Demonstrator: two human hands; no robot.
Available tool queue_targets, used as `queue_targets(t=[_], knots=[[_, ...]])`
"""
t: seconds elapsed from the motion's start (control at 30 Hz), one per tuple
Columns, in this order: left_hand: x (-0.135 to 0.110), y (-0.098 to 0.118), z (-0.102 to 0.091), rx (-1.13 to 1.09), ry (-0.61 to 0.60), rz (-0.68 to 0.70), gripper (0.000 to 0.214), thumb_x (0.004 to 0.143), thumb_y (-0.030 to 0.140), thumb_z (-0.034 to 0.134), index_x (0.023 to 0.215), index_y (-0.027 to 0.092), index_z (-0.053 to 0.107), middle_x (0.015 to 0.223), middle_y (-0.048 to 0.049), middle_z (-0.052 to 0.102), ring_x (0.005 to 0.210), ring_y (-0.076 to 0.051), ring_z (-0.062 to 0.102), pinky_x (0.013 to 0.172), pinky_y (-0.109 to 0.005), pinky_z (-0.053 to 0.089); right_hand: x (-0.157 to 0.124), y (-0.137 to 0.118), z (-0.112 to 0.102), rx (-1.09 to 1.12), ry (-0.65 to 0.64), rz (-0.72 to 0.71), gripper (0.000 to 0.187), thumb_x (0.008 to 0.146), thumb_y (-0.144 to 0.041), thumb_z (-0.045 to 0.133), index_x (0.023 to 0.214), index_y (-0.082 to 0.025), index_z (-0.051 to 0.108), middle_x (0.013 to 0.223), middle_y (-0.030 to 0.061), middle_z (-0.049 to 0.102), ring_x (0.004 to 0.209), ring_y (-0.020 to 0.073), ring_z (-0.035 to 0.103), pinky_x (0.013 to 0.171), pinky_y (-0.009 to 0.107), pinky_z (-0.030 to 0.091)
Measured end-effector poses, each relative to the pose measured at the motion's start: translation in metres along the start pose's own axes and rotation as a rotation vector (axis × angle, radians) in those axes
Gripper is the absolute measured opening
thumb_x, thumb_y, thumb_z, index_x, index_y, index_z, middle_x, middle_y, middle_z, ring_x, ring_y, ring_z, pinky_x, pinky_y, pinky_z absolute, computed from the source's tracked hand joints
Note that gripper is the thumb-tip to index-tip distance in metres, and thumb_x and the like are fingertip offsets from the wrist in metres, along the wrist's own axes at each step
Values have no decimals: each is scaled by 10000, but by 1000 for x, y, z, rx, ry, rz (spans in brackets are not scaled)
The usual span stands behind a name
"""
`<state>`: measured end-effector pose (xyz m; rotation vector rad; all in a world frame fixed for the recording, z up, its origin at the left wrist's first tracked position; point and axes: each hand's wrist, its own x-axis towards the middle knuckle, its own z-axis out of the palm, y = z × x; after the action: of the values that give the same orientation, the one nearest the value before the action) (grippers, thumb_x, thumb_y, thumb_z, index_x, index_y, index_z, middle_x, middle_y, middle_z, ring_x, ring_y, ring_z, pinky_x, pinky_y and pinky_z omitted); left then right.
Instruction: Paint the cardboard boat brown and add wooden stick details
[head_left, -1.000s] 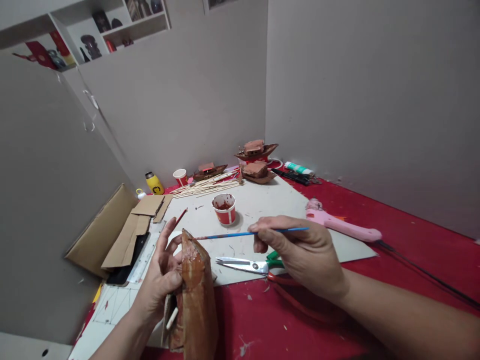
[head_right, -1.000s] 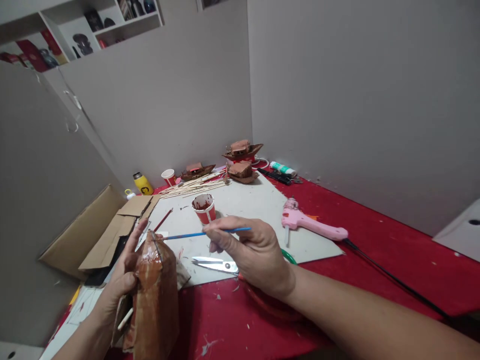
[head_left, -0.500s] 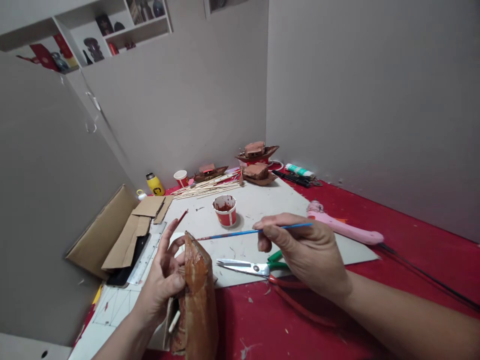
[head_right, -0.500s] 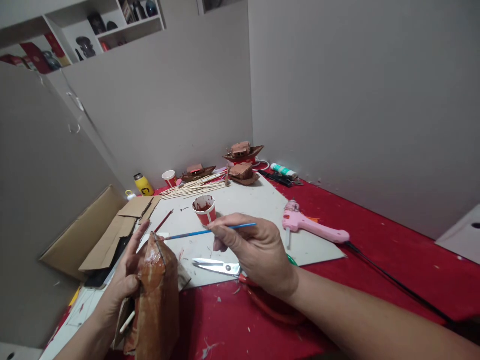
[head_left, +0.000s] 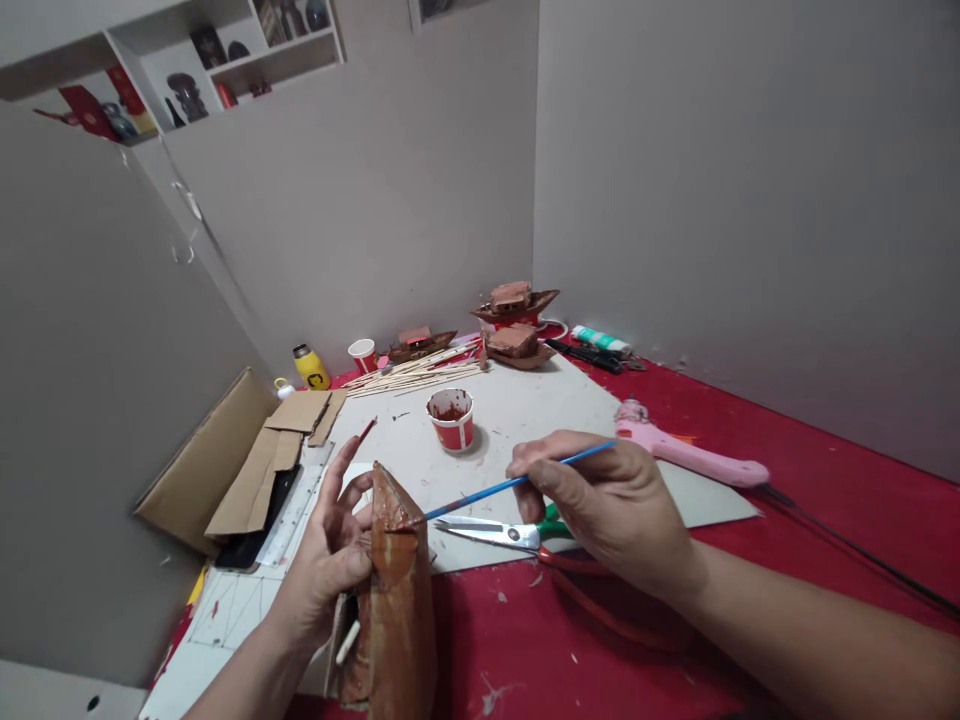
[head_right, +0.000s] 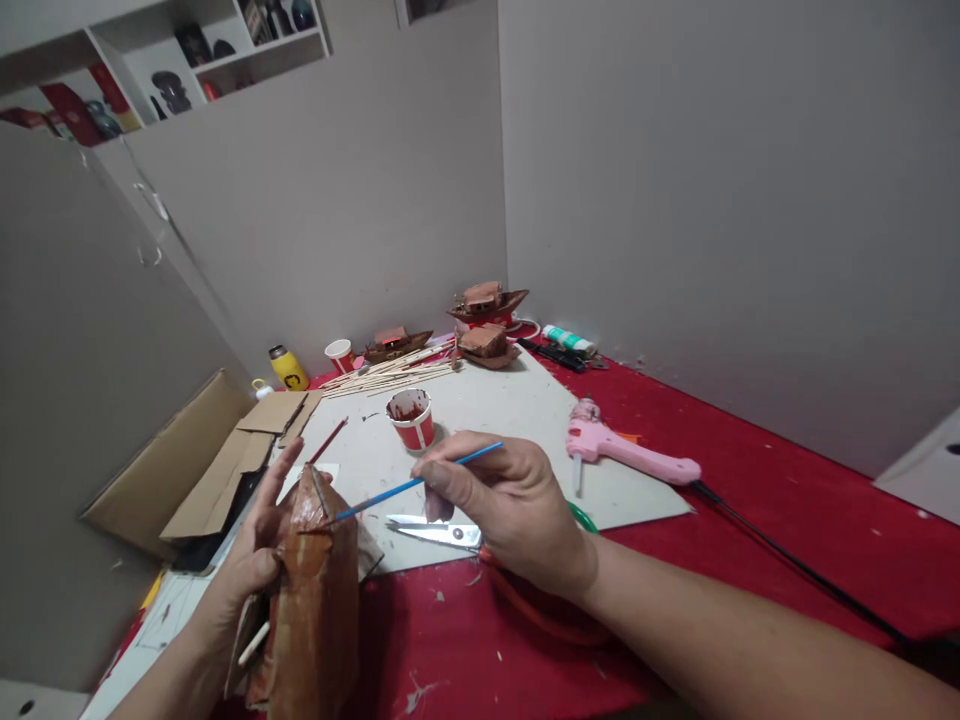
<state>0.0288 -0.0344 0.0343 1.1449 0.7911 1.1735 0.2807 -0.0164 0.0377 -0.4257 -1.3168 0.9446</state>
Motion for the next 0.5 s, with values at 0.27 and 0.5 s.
queue_targets(t=[0.27, 0.5], knots=[[2, -2, -6, 7, 2, 15, 1192, 503, 451, 924, 1513, 361, 298, 1256, -78, 575, 1060, -264, 651, 922, -333, 499, 3, 3, -4, 3, 84, 43, 184, 863, -368, 722, 759, -219, 747, 553, -22, 654, 488, 86, 585, 484, 182, 493], [2, -1, -2, -14, -6, 16, 1213, 504, 455, 923, 1523, 369, 270, 1233, -78, 591, 1028, -265, 672, 931, -352, 504, 7, 7, -5, -33, 118, 73, 188, 847, -360, 741, 749, -201, 736, 544, -19, 646, 493, 87, 574, 493, 185, 487]])
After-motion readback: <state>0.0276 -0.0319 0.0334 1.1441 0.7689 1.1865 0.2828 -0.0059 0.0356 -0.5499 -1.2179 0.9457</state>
